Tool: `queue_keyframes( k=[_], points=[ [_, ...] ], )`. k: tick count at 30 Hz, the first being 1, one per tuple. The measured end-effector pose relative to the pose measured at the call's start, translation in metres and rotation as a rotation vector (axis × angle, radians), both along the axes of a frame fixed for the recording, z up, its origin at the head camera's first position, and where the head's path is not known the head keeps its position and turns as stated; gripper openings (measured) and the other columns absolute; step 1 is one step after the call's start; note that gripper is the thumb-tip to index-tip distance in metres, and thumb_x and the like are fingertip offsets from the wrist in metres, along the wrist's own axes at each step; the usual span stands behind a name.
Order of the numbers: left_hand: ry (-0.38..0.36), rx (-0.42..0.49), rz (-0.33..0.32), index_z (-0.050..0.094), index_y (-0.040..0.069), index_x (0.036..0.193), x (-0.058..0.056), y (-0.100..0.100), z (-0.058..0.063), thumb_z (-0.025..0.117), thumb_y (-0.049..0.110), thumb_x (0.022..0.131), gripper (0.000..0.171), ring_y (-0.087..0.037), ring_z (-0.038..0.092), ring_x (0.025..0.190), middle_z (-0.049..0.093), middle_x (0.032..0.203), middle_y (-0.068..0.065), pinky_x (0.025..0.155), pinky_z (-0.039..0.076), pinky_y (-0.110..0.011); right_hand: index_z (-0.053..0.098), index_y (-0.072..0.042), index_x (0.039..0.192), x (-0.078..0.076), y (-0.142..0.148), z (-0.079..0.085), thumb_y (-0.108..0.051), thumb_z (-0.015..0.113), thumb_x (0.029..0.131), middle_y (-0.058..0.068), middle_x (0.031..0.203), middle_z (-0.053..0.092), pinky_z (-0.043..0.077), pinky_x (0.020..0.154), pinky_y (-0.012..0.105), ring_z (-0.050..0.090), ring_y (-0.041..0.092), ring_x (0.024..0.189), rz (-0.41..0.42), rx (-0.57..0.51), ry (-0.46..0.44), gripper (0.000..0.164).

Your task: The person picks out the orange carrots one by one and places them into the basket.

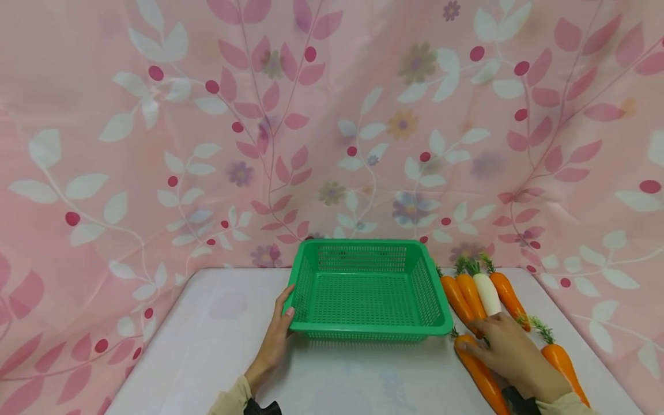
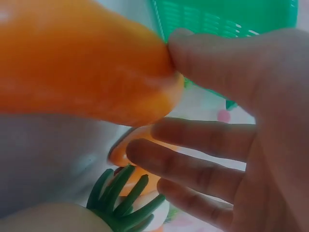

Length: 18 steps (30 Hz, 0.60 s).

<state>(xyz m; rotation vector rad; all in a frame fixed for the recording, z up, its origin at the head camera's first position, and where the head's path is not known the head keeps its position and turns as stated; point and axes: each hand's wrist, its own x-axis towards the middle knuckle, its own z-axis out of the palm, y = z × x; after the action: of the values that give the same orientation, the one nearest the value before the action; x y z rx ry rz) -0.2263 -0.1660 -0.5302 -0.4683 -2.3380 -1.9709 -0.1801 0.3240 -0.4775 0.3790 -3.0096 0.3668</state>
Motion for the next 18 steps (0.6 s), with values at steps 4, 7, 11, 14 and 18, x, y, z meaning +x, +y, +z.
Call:
queue_keyframes(
  k=[4,7,11,14,18],
  points=[
    [0.009,-0.007,0.015,0.015,0.027,0.17,0.0,0.002,-0.001,0.025,0.029,0.117,0.054,-0.044,0.05,0.137,0.013,0.176,-0.017,0.103,0.05,-0.044,0.081,-0.017,0.107,0.0,-0.001,-0.003,-0.054,0.079,0.09,-0.012,0.08,0.064,0.048,0.072,0.036,0.052,0.013,0.082,0.006,-0.01,-0.013,0.041],
    [0.012,-0.005,0.01,0.015,0.028,0.17,0.001,0.001,-0.002,0.025,0.03,0.117,0.054,-0.045,0.05,0.137,0.012,0.176,-0.016,0.103,0.05,-0.042,0.081,-0.016,0.11,0.001,-0.002,-0.002,-0.055,0.076,0.092,-0.011,0.079,0.062,0.046,0.069,0.034,0.05,0.013,0.081,0.003,-0.036,-0.065,0.043],
    [0.03,0.013,-0.039,0.011,0.026,0.171,0.0,-0.002,-0.004,0.022,0.029,0.117,0.055,-0.047,0.047,0.136,0.009,0.176,-0.019,0.101,0.051,-0.033,0.08,-0.015,0.115,0.001,-0.003,-0.001,-0.058,0.075,0.092,-0.007,0.085,0.065,0.047,0.071,0.037,0.052,0.018,0.089,-0.008,-0.027,-0.125,0.05],
    [0.047,0.037,-0.088,0.008,0.024,0.171,-0.001,-0.006,-0.007,0.02,0.025,0.117,0.056,-0.049,0.044,0.138,0.008,0.175,-0.021,0.102,0.05,-0.029,0.08,-0.015,0.116,-0.001,-0.002,-0.001,-0.058,0.078,0.089,-0.005,0.089,0.067,0.05,0.075,0.041,0.054,0.02,0.095,-0.007,-0.012,-0.14,0.051],
    [0.053,0.043,-0.121,0.006,0.025,0.172,-0.003,-0.01,-0.01,0.022,0.024,0.115,0.059,-0.049,0.04,0.141,0.007,0.175,-0.022,0.104,0.048,-0.029,0.08,-0.015,0.113,-0.001,0.0,-0.003,-0.054,0.08,0.088,-0.005,0.091,0.068,0.049,0.075,0.039,0.052,0.017,0.091,0.029,-0.024,-0.123,0.046]
  ],
)
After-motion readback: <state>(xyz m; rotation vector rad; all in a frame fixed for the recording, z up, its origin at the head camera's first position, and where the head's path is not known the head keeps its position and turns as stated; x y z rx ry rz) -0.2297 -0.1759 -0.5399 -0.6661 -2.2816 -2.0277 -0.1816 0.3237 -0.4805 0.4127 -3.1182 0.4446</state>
